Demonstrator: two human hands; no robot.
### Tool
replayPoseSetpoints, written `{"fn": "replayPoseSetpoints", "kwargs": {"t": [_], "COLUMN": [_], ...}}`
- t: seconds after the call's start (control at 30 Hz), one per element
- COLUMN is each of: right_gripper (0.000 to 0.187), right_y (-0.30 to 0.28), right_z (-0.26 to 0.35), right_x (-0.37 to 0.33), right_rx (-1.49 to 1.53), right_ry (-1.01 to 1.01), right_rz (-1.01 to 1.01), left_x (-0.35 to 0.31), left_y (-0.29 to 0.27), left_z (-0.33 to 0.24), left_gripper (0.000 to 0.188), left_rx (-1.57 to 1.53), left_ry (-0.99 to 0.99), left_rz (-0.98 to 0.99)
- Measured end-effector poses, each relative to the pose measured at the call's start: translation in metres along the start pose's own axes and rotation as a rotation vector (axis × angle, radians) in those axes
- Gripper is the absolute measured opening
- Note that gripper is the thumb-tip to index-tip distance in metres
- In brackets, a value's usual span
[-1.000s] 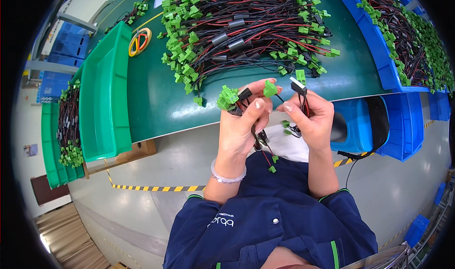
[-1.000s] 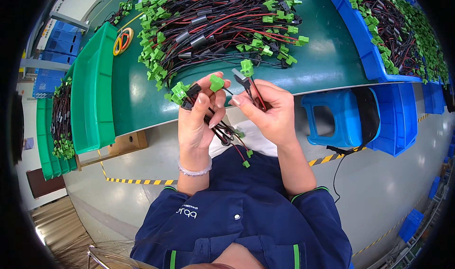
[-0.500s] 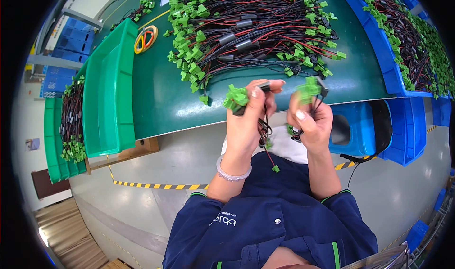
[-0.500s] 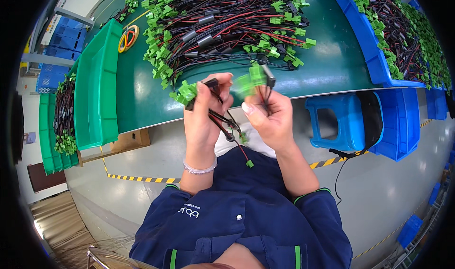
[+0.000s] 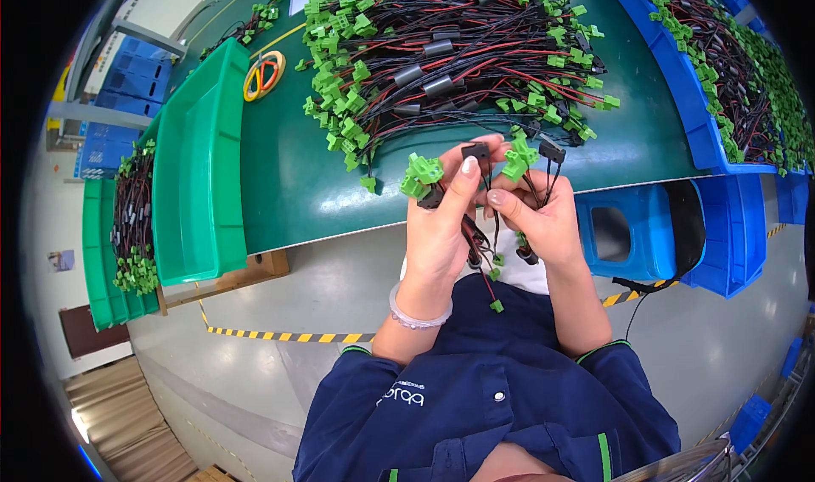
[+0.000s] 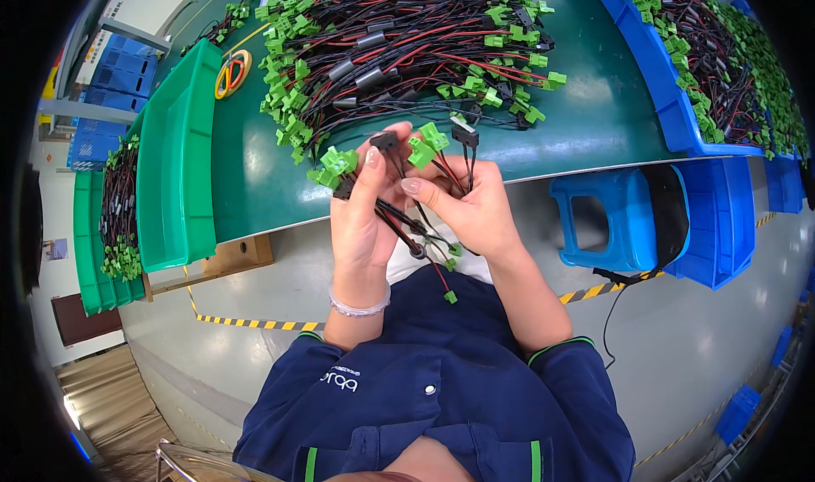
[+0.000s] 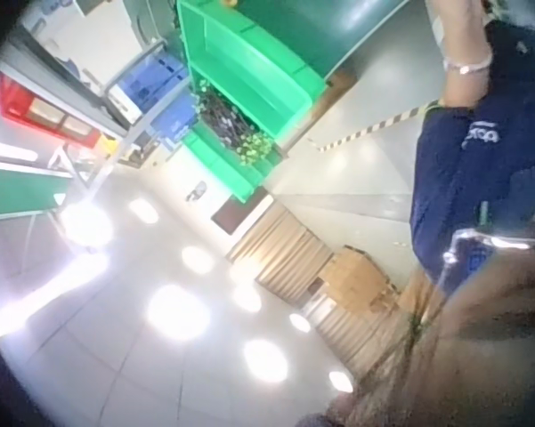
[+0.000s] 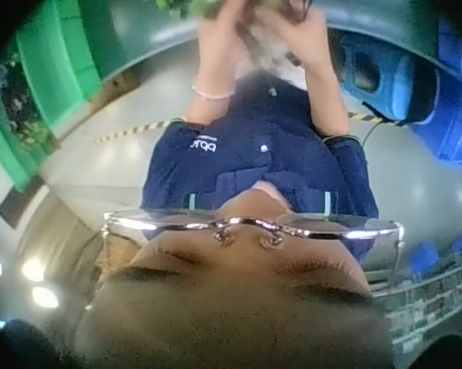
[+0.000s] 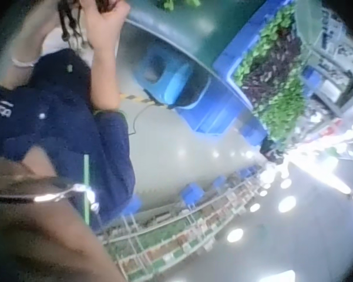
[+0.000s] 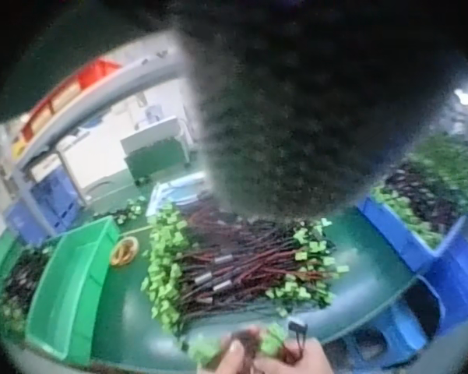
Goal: The person transfers a bundle of wire harnesses from a blue container onto the workbench, connects the green terminal connectors together by hand, and places the assembled wire harness bundle into a green container.
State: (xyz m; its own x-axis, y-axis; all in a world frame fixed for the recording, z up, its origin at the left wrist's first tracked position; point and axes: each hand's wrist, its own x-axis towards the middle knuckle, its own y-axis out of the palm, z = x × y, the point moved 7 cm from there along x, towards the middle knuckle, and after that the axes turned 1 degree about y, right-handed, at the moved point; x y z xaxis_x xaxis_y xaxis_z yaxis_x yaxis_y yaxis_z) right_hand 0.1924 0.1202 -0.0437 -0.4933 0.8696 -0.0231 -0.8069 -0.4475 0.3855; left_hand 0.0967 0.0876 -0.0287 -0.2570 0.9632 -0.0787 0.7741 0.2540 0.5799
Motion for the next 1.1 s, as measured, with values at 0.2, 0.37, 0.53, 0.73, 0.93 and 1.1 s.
{"fn": "replayPoseSetpoints", "kwargs": {"t": [0.2, 0.37, 0.53, 0.73, 0.93, 1.1], "right_gripper": [0.01, 0.02, 0.017, 0.014, 0.013, 0.013], "right_y": [0.006, 0.005, 0.012, 0.006, 0.008, 0.002], "right_z": [-0.002, 0.012, 0.009, 0.001, 0.001, 0.0], "right_x": [-0.003, -0.005, -0.003, 0.001, 0.0, 0.0], "right_rx": [0.147, -0.171, -0.265, -0.069, -0.101, -0.2], "right_ry": [0.148, 0.023, -0.032, 0.085, 0.05, 0.067], "right_rz": [0.122, 0.093, 0.087, 0.072, 0.059, -0.025], "left_x": [0.001, 0.001, -0.001, -0.002, 0.004, 0.006], "left_y": [-0.01, -0.002, 0.012, 0.008, -0.01, -0.014], "left_z": [-0.003, 0.001, 0.001, 0.007, 0.004, -0.001], "left_gripper": [0.024, 0.036, 0.062, 0.059, 0.046, 0.045], "left_rx": [-0.067, -0.206, -0.22, -0.351, -0.249, -0.192], "left_ry": [0.124, 0.018, 0.009, -0.071, 0.025, 0.122], "left_rz": [-0.038, 0.126, 0.289, 0.201, 0.044, 0.049]}}
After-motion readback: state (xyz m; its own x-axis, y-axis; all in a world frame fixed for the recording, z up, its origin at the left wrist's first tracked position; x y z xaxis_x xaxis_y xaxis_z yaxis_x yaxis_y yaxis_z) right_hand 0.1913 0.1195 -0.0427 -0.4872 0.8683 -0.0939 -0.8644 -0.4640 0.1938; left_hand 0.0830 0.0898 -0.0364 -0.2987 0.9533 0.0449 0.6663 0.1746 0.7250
